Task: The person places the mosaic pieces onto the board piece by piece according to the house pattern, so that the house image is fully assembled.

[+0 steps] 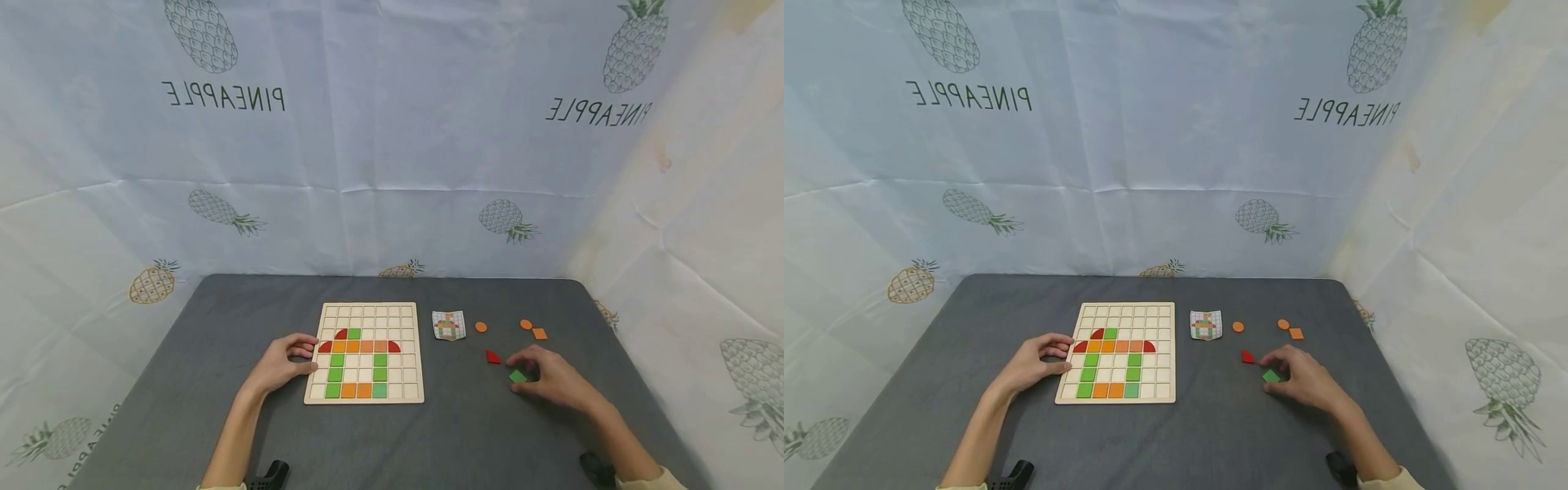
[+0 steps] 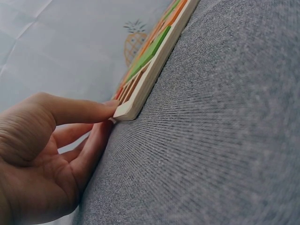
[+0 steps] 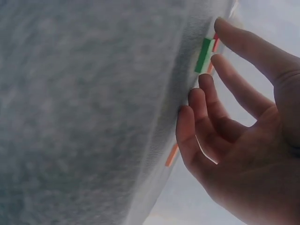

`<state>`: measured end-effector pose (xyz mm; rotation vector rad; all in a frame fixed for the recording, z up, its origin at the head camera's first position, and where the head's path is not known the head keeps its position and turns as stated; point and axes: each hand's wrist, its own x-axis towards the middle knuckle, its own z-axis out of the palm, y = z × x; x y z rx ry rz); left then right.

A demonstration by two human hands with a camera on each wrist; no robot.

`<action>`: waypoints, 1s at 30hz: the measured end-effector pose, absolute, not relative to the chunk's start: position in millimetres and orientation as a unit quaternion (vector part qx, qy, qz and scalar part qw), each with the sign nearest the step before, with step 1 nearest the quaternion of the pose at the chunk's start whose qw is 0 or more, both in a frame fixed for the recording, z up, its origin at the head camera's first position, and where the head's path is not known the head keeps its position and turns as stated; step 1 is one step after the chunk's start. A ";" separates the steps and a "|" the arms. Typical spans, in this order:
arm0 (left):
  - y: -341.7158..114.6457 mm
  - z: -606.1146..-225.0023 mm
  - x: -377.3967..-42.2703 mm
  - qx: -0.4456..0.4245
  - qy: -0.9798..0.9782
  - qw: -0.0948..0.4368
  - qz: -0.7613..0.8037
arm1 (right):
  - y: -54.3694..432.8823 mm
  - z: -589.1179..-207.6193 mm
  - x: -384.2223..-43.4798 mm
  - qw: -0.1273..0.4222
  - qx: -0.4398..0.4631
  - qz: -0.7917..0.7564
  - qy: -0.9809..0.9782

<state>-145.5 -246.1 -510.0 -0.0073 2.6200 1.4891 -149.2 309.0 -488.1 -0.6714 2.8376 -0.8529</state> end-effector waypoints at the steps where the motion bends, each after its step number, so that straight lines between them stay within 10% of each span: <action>1: -246.1 -510.0 -145.4 -0.003 0.868 0.065 0.493 | 310.2 -488.6 -149.8 0.057 -0.224 -0.284 0.930; 30: -245.5 -508.1 -145.6 -0.003 0.866 0.070 0.494 | 328.2 -490.8 -167.1 0.116 -0.238 -0.349 0.899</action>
